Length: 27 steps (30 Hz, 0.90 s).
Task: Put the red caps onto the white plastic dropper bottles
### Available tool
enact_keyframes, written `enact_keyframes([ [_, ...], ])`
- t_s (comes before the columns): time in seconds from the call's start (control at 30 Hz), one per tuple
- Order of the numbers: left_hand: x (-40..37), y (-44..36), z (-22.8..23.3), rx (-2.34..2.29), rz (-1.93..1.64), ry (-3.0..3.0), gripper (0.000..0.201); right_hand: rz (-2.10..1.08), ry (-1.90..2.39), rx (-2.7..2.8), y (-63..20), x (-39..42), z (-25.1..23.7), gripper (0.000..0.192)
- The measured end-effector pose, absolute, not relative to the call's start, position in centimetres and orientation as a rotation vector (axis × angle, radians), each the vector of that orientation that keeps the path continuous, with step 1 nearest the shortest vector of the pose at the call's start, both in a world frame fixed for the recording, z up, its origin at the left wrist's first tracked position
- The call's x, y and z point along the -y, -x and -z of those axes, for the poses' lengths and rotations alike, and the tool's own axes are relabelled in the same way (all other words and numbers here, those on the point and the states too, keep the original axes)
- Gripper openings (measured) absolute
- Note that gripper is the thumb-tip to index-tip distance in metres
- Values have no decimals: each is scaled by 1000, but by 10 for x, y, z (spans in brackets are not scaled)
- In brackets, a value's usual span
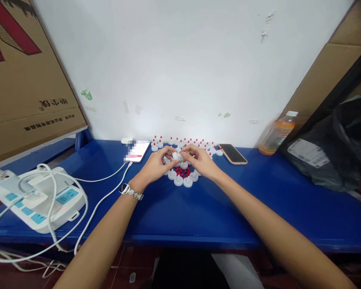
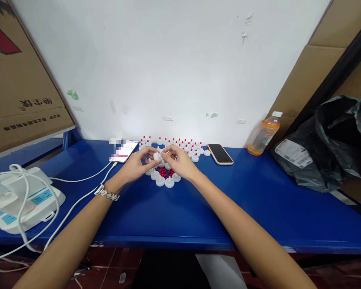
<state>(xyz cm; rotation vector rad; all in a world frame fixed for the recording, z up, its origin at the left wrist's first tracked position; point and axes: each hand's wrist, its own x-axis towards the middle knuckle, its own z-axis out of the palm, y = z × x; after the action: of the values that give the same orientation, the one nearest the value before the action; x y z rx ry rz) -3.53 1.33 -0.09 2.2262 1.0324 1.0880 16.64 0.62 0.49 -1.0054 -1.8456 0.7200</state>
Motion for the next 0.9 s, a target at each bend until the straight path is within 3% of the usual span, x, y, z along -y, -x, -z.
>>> enact_keyframes([
  [0.17,-17,44,0,-1175,-1192,-2215,40,-745,895,1750,-151,-37,-14,21],
  [0.3,-30,57,9,-1400,-1186,-2198,36,-481,1117,1771,-145,-84,-28,9],
  [0.47,-40,62,24,-1458,-1021,-2309,28,-194,1510,2052,-131,-138,-20,16],
  [0.7,-38,57,29,-1460,-922,-2352,25,-153,1598,2300,-124,-157,-11,8],
  [0.9,-40,56,32,-1474,-950,-2330,21,1,1716,2244,-122,-170,-21,28],
])
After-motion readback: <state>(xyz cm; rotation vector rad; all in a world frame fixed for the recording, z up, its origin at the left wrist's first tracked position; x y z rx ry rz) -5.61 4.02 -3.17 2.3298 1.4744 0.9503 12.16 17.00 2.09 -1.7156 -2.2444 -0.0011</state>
